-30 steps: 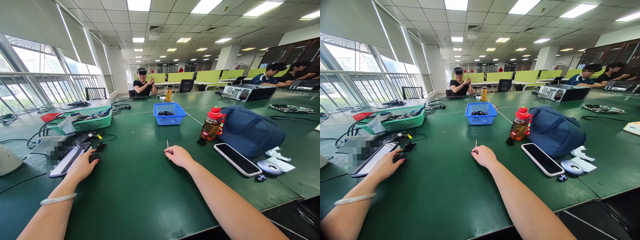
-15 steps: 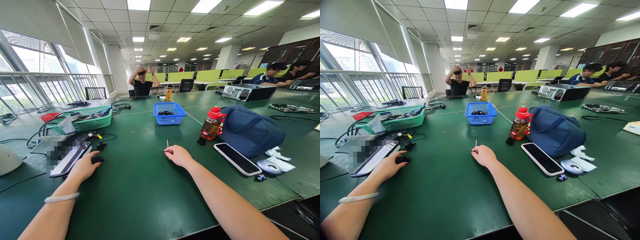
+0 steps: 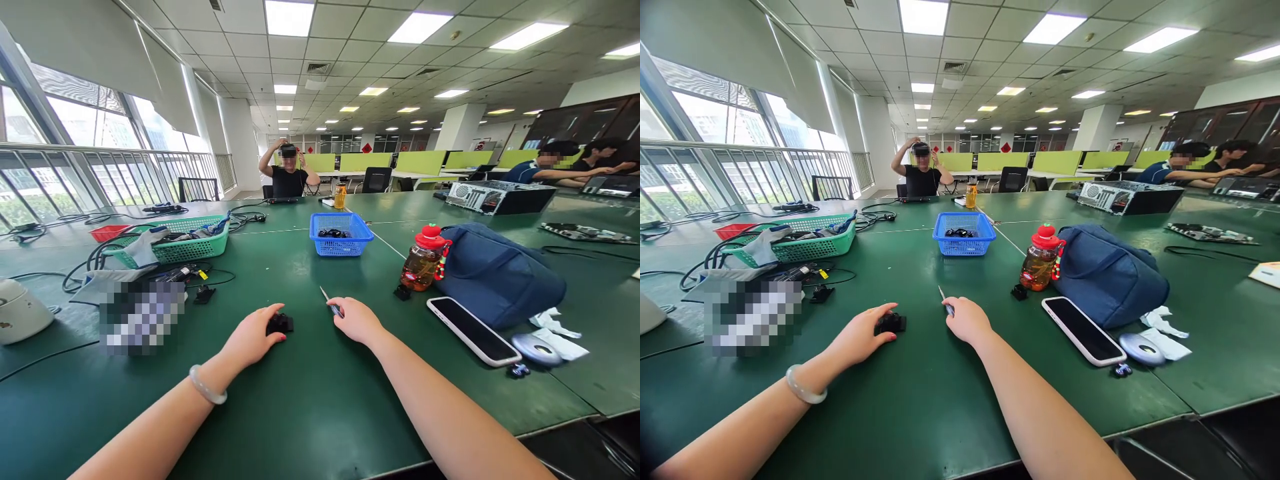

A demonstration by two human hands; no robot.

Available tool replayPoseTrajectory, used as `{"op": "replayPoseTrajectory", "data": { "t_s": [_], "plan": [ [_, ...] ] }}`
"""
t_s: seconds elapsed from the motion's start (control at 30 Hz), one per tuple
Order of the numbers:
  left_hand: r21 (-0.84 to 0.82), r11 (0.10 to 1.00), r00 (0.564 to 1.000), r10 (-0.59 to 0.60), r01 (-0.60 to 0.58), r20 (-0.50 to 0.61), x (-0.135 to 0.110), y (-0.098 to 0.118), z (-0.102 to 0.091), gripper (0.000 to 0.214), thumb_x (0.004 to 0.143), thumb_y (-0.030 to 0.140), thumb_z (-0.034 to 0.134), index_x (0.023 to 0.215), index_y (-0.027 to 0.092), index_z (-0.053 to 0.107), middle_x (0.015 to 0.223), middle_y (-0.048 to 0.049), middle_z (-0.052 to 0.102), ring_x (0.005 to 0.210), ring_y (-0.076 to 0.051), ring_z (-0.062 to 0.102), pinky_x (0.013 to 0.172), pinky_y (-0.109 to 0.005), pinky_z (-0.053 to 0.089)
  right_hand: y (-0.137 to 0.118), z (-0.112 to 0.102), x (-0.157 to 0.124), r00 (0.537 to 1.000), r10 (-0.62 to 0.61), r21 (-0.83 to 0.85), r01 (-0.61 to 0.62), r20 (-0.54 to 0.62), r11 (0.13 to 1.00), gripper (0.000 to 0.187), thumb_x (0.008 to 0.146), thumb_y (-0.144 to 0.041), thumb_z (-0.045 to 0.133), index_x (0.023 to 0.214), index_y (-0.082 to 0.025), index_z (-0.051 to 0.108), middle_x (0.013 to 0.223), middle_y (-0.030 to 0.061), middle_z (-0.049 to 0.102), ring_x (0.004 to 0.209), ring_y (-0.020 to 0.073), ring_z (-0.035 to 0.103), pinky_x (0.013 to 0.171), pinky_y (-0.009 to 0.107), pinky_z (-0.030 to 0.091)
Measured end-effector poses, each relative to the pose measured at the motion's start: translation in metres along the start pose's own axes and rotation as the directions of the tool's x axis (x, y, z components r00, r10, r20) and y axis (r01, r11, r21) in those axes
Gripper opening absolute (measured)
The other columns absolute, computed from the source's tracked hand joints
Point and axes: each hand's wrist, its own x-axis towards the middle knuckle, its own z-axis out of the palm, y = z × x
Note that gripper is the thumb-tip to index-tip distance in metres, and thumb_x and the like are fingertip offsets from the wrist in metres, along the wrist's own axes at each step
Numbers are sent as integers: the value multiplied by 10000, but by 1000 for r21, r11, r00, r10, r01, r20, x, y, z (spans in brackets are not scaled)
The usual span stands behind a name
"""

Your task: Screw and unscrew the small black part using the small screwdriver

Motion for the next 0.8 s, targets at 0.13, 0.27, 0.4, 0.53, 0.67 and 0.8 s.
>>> {"op": "replayPoseTrajectory", "data": {
  "t_s": [0.13,0.27,0.4,0.53,0.67,0.8],
  "plan": [
    [-84,996,999,9,-5,54,15,27,13,604,749,266,676,1340,219,557,1235,-107,673,1143,-282,609,1020,-402,433,-2,1,-2,1000,6,-19,-6,-27,1000,430,781,-129,553,1189,-255,606,928,25,633,762,154,567,621,245,354],
    [-159,987,1000,7,-4,16,27,35,24,403,742,302,678,1133,206,672,1070,-90,719,1014,-275,644,930,-392,475,-2,4,0,998,2,15,-1,-61,1000,404,792,-124,548,1180,-226,594,892,23,626,760,149,562,653,247,370],
    [-151,986,997,70,-75,-34,29,26,28,281,738,348,666,976,206,711,999,-72,719,984,-267,632,887,-382,480,-4,3,3,987,1,104,15,-159,994,258,798,-124,536,1016,-184,659,883,35,606,752,145,550,687,255,403],
    [-246,969,999,17,-27,-39,27,14,26,285,712,376,675,942,210,694,941,-46,722,857,-225,655,790,-337,499,-8,0,0,947,-23,245,106,-320,964,185,804,-156,523,904,-188,675,891,29,595,695,133,536,694,263,441],
    [-264,964,999,19,-26,-27,25,14,24,266,705,381,671,905,207,693,922,-41,727,849,-225,653,768,-335,487,-16,-5,-6,861,-83,350,289,-501,891,192,853,-333,556,782,-189,661,799,26,593,642,138,521,652,272,447],
    [-248,968,1000,26,-27,-5,20,24,21,290,690,429,687,874,207,718,899,-46,736,832,-229,655,752,-338,481,-21,-11,-13,777,-64,431,413,-626,802,454,870,-611,506,679,-203,564,623,-5,518,566,131,466,551,255,399]
  ]
}}
